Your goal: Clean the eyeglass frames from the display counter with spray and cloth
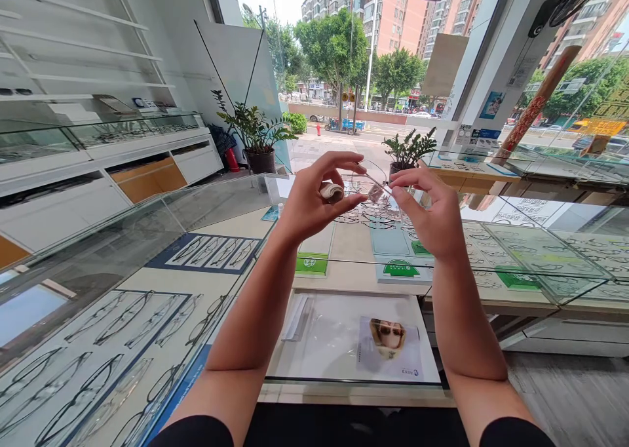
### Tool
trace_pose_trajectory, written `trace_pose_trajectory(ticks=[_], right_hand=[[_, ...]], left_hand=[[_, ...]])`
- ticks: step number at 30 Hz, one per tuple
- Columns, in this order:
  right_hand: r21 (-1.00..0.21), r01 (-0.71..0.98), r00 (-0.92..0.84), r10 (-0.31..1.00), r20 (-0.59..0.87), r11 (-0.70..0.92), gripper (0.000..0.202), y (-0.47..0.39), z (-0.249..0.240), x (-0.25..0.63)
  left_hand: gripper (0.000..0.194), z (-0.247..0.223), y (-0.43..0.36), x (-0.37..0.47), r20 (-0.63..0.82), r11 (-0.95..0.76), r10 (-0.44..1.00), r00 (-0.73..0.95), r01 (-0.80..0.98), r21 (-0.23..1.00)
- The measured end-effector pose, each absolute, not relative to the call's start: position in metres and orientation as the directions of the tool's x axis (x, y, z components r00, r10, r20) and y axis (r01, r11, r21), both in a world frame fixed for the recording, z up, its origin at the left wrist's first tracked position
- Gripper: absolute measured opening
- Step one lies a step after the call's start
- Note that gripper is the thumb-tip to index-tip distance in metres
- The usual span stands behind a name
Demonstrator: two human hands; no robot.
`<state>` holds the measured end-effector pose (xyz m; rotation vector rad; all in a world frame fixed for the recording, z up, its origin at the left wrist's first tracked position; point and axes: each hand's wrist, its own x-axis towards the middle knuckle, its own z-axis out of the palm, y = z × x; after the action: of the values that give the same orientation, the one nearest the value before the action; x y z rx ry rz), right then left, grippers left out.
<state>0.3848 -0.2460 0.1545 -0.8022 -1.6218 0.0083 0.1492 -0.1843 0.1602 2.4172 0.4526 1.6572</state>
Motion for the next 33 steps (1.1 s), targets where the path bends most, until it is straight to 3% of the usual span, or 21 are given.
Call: trace_pose_trajectory(ticks=[14, 24, 29, 33], right_hand=[[-0.743, 0.22, -0.149, 0.775, 0.614, 0.632, 0.019, -0.234, 0.151, 0.395], [-0.741, 0.159, -0.022, 0.753, 0.658, 0.653, 0.017, -0.22, 0.144, 0.395], [-0.715, 0.155, 0.119, 0.705, 0.699, 0.682, 0.012, -0.218, 0.148, 0.402], [-0.738, 0.065, 0.243, 0.706, 0.665, 0.672, 0.014, -0.202, 0.151, 0.429]], left_hand=[[0.067, 0.162, -0.184, 0.141, 0.816, -0.929, 0.367, 0.447, 0.121, 0.351], [0.081, 0.161, -0.177, 0.143, 0.816, -0.909, 0.416, 0.401, 0.147, 0.391], [0.062, 0.16, -0.177, 0.142, 0.819, -0.902, 0.43, 0.381, 0.208, 0.377], [0.041, 0.156, -0.17, 0.146, 0.732, -0.855, 0.518, 0.442, 0.287, 0.432]])
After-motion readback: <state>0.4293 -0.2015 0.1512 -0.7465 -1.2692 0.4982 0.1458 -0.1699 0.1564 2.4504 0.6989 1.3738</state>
